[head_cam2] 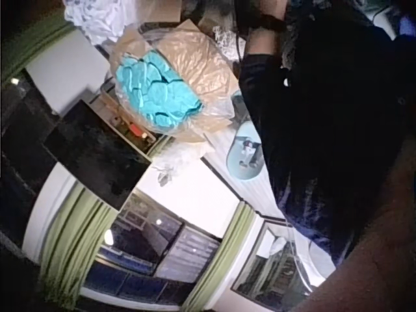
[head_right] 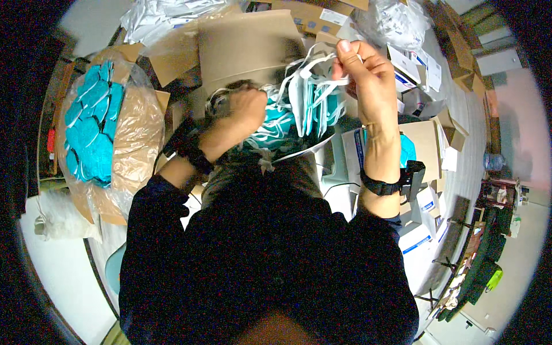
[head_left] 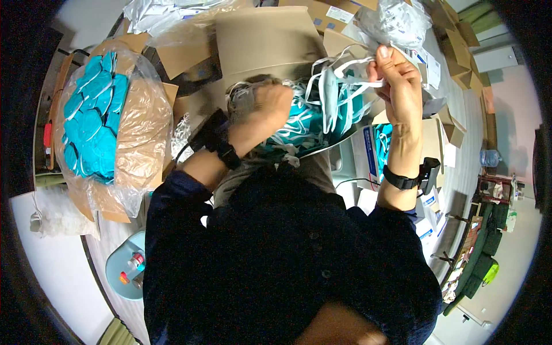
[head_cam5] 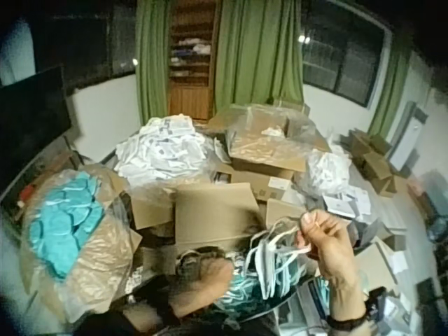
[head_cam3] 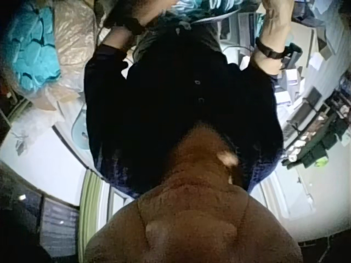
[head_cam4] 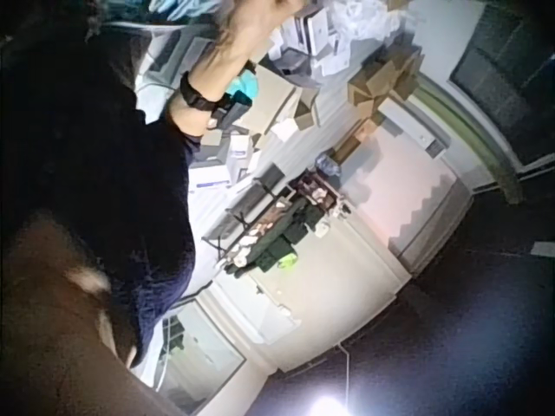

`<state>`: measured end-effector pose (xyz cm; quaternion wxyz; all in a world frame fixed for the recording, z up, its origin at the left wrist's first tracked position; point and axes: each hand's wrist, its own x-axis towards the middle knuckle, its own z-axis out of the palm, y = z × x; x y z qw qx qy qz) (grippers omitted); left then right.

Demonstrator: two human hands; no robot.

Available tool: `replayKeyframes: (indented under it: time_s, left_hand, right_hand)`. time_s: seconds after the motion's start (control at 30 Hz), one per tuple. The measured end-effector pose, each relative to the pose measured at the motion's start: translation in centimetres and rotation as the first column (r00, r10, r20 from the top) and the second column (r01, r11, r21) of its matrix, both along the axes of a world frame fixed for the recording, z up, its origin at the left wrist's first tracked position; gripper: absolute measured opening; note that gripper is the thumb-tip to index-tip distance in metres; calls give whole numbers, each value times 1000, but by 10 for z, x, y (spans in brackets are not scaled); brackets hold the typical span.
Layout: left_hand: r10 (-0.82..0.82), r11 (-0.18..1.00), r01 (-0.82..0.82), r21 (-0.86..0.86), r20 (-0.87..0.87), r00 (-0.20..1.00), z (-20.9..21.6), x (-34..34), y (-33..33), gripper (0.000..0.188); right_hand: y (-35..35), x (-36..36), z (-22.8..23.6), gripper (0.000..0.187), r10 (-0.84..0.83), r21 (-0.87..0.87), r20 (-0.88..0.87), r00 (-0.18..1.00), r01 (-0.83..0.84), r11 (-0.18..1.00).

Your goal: The person is seen picking up teal-colored protective face masks and placing them into a cardboard box.

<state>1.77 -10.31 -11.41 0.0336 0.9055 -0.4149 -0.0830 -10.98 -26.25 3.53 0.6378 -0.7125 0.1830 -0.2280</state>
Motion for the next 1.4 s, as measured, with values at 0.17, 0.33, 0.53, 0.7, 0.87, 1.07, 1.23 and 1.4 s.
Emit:
replayKeyframes:
  time_s: [0.17, 0.33, 0.53, 0.7, 0.87, 1.07, 1.23, 1.4]
  left_hand:
    - [-3, 940, 20, -342, 48, 999, 37, 7, 35, 12]
    - [-103, 555, -265, -789, -381, 919, 91, 5, 79, 14]
    - [-133, 434, -324, -841, -415, 900, 126, 10, 84, 16]
    - [-316, 322, -465, -825, -556, 769, 111, 14, 64, 18]
    - [-305, 290, -417, -861, -496, 813, 99, -3, 49, 17]
    - [-417, 447, -459, -768, -632, 653, 90, -6, 58, 17]
    - [-551, 655, -278, -703, -696, 460, 84, -12, 56, 19]
    - [-500, 579, -389, -716, -689, 525, 96, -14, 65, 20]
  right_hand:
    - [-11, -7, -6, 22, -70, 61, -12, 997, 71, 996]
    - [-3, -3, -13, 15, -91, -37, 11, 996, 91, 995]
    - [2, 8, -16, 40, -26, -55, 9, 1000, 27, 998]
    - [23, 8, -6, 20, 260, -280, 66, 963, -232, 931]
    - [21, 16, -9, 16, 175, -92, 118, 977, -165, 982]
    - [17, 21, -11, 18, 136, 80, 87, 987, -143, 987]
    - [12, 27, -23, 19, 153, 139, 89, 984, -165, 976]
    - [2, 32, -31, 19, 144, 173, 51, 988, -151, 973]
